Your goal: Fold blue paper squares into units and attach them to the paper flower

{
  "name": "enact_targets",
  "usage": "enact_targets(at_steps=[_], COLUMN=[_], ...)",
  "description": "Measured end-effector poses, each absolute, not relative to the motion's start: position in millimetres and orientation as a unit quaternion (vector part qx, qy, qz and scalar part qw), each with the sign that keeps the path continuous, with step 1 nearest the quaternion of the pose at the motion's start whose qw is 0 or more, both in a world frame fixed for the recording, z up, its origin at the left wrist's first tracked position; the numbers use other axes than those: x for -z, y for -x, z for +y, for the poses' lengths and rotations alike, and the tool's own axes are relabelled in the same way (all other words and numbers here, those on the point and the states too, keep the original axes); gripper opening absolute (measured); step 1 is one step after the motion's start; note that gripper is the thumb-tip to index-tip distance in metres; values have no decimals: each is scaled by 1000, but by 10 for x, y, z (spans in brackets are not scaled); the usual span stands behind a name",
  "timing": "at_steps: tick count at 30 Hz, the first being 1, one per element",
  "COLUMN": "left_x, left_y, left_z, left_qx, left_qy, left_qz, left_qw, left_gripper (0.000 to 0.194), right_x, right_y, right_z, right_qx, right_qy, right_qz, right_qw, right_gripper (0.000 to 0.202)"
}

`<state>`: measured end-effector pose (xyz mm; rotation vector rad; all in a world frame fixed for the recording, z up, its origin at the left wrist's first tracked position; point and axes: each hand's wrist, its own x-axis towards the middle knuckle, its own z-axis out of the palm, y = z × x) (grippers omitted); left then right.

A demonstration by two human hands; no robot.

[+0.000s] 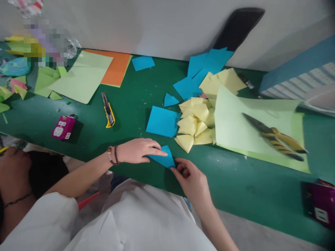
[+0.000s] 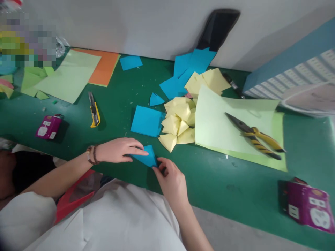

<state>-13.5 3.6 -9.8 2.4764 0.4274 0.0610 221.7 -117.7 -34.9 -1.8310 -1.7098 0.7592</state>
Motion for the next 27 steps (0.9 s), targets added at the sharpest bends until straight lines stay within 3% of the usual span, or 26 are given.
enact_targets(at_steps=[5,9,14,17,22,27], left_x=[96,141,224,250,274,305], left_y=[15,-27,49,89,126,81], left_z=[-107,-167,-184,-213,-382,-637], left_qx=[-57,-107,-160,-177,-186,-231], left_qy=[-930,-921,-888,-881,-898,-852], left_qz=[230,235,204,196,212,390], left_qw=[279,292,379,393,337,261], left_gripper=[64,28,29,26,7,15], right_x=[273,160,127,197,335,333], right_y=[-2169,-2216,-2408,-2445,-2404,-2299], right_z=[-1222,-1237,-1182,-1156,-1163,-1138], right_qx=[-258,-244,-170,-116,-146,-195], right_qy=[659,601,480,434,415,503], right_qz=[-652,-711,-821,-862,-860,-790], right_qw=[271,272,257,233,260,291], right_gripper=[15,15,35,32,25,15])
